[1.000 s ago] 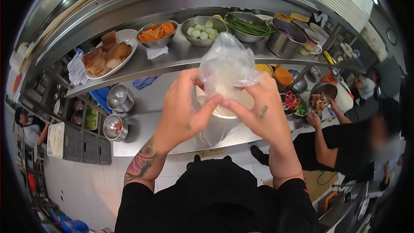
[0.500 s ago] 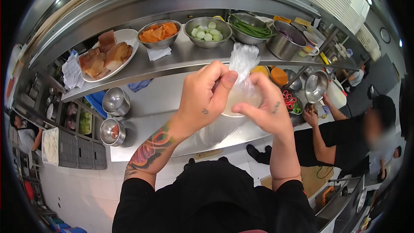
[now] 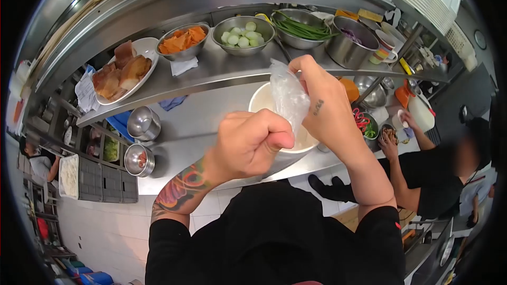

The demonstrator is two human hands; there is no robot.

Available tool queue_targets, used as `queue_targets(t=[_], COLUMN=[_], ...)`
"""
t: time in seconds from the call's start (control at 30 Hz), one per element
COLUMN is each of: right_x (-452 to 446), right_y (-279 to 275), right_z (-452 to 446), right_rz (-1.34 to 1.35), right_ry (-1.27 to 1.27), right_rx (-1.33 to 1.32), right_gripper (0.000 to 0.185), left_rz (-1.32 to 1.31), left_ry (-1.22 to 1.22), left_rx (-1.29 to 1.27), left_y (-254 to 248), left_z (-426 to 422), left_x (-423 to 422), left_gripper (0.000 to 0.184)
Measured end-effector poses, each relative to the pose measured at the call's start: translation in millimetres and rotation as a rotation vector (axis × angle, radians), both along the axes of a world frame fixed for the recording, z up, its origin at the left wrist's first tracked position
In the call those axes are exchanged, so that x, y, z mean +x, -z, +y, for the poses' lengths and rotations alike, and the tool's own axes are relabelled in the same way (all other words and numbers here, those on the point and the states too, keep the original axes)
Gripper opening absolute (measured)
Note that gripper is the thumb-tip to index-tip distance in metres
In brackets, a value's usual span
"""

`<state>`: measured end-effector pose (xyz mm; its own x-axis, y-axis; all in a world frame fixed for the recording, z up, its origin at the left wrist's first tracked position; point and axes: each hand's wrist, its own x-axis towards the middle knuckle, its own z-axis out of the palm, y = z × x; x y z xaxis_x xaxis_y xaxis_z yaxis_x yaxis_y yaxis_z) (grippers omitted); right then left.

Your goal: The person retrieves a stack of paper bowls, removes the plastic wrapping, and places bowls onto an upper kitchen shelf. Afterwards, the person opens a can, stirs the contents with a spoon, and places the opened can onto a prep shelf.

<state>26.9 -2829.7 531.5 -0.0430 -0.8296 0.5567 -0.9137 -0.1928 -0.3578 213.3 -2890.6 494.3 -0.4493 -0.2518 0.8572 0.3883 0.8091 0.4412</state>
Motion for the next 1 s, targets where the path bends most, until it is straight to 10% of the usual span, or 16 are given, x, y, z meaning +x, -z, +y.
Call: queue_targets(t=[0.17, 0.53, 0.77, 0.93, 1.0], right_x=[9.7, -12.8, -57.1, -51.2, -45.5], right_y=[-26.8, -20.2, 29.9, 34.3, 44.9], right_z=[20.2, 54.1, 47.9, 26.5, 15.8], right_rz=[-0.300, 0.167, -0.660, -0.742, -0.740], right_ry=[-0.148, 0.085, -0.324, -0.382, -0.353], right_rx=[-0.013, -0.097, 0.119, 0.211, 0.311], right_gripper=[0.043, 0.067, 0.046, 0.032, 0.028], left_rz=[-0.388, -0.479, -0.369, -0.285, -0.223], left_ry=[-0.301, -0.581, -0.409, -0.369, -0.134], left_rx=[-0.118, -0.291, 0.302, 0.291, 0.677], left_y=[-27.9, -47.7, 9.1, 6.8, 25.4], left_z=[-10.4, -15.6, -27.8, -26.6, -34.9], left_x=[13.2, 71.3, 111.1, 75.4, 65.3], left_gripper=[0.051, 0.034, 0.038, 0.029, 0.022])
